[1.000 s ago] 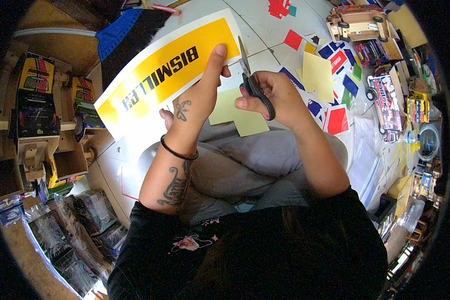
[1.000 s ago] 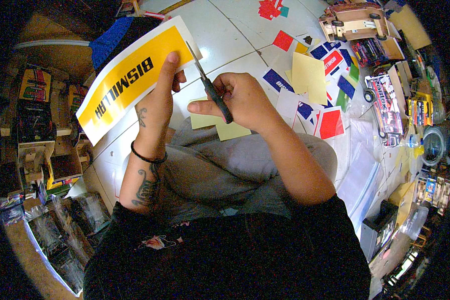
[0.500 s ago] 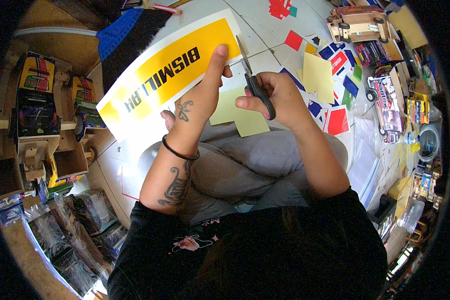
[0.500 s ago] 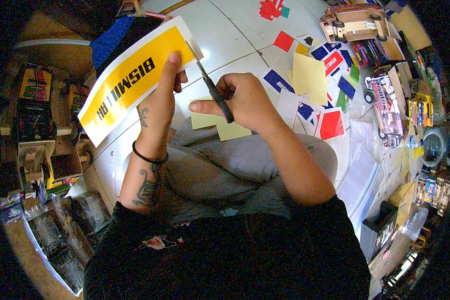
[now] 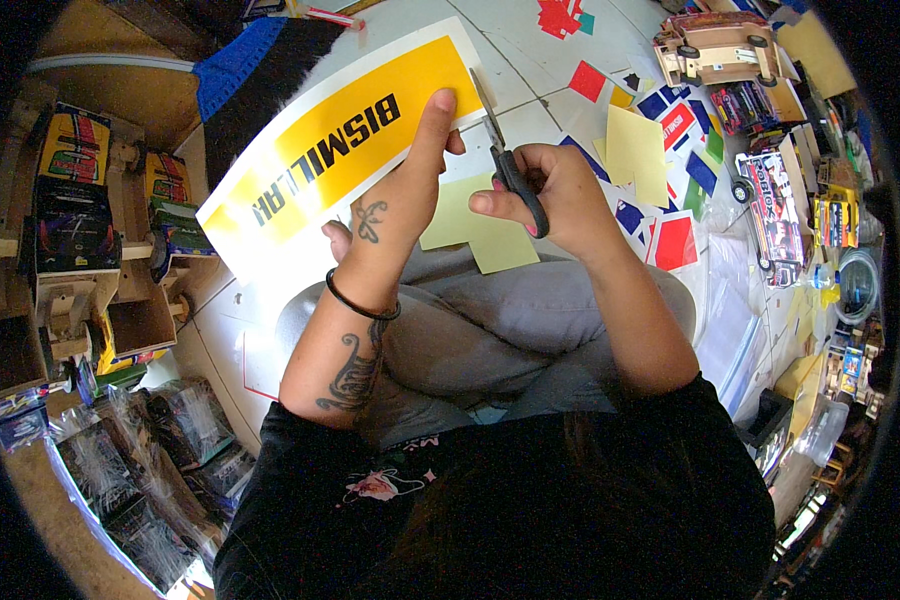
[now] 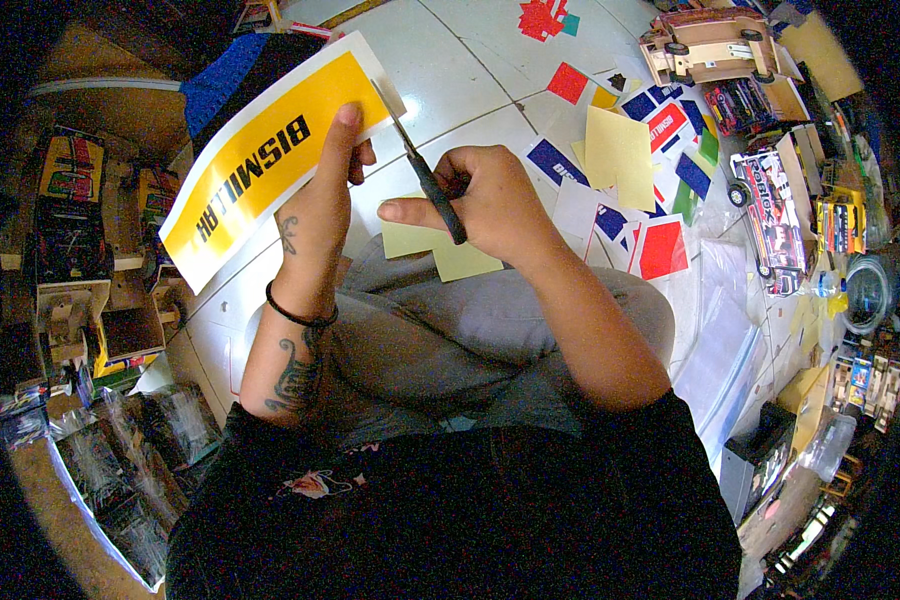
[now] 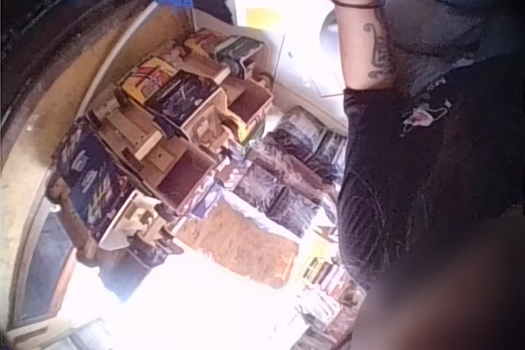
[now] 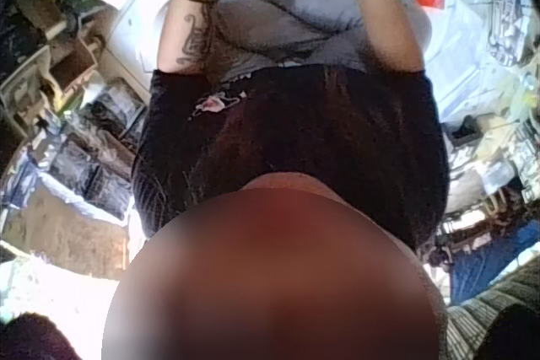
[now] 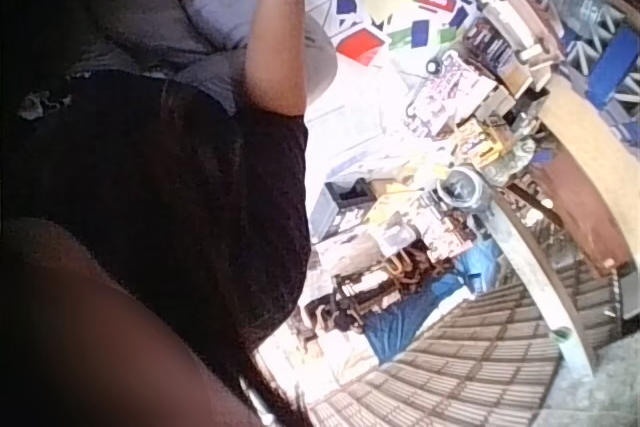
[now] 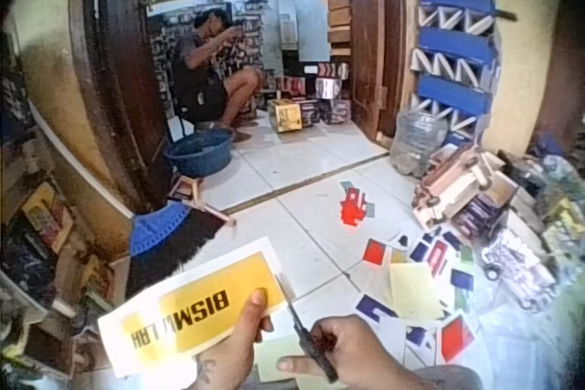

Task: The person unwraps a plastic-wrapped box, then picks up a yellow printed paper and uses scissors to cut it into smaller pieces. The person continues cutting the paper into multiple strips and squares while sitting on the floor.

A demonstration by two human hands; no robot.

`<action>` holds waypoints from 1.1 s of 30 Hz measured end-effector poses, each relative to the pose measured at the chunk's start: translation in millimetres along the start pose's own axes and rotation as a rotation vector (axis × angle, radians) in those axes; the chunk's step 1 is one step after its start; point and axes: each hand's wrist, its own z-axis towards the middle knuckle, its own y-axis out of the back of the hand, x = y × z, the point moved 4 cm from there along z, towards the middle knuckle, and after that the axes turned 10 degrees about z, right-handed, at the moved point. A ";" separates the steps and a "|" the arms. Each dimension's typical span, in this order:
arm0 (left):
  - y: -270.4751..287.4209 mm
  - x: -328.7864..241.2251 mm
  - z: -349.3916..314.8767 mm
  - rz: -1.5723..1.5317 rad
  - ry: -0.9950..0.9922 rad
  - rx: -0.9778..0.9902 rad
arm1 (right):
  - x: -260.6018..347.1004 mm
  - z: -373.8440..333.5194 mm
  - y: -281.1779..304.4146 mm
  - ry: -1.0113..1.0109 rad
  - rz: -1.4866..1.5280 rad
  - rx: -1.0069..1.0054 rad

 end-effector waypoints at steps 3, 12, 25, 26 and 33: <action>0.7 -0.8 -0.3 0.032 -0.005 0.005 | -1.7 0.3 0.4 0.003 -0.019 0.000; -6.4 -0.9 -3.2 -0.059 -0.002 0.004 | -4.2 0.1 -0.1 -0.023 0.004 0.019; -5.7 -1.0 -3.3 -0.070 -0.026 0.023 | -2.9 -0.7 2.6 -0.017 -0.030 0.002; -6.2 -0.7 -4.0 -0.085 -0.024 0.012 | -3.3 -0.5 2.5 -0.009 -0.031 0.001; -14.5 0.3 -7.3 -0.051 -0.016 0.065 | -4.9 0.8 3.5 0.004 -0.004 -0.009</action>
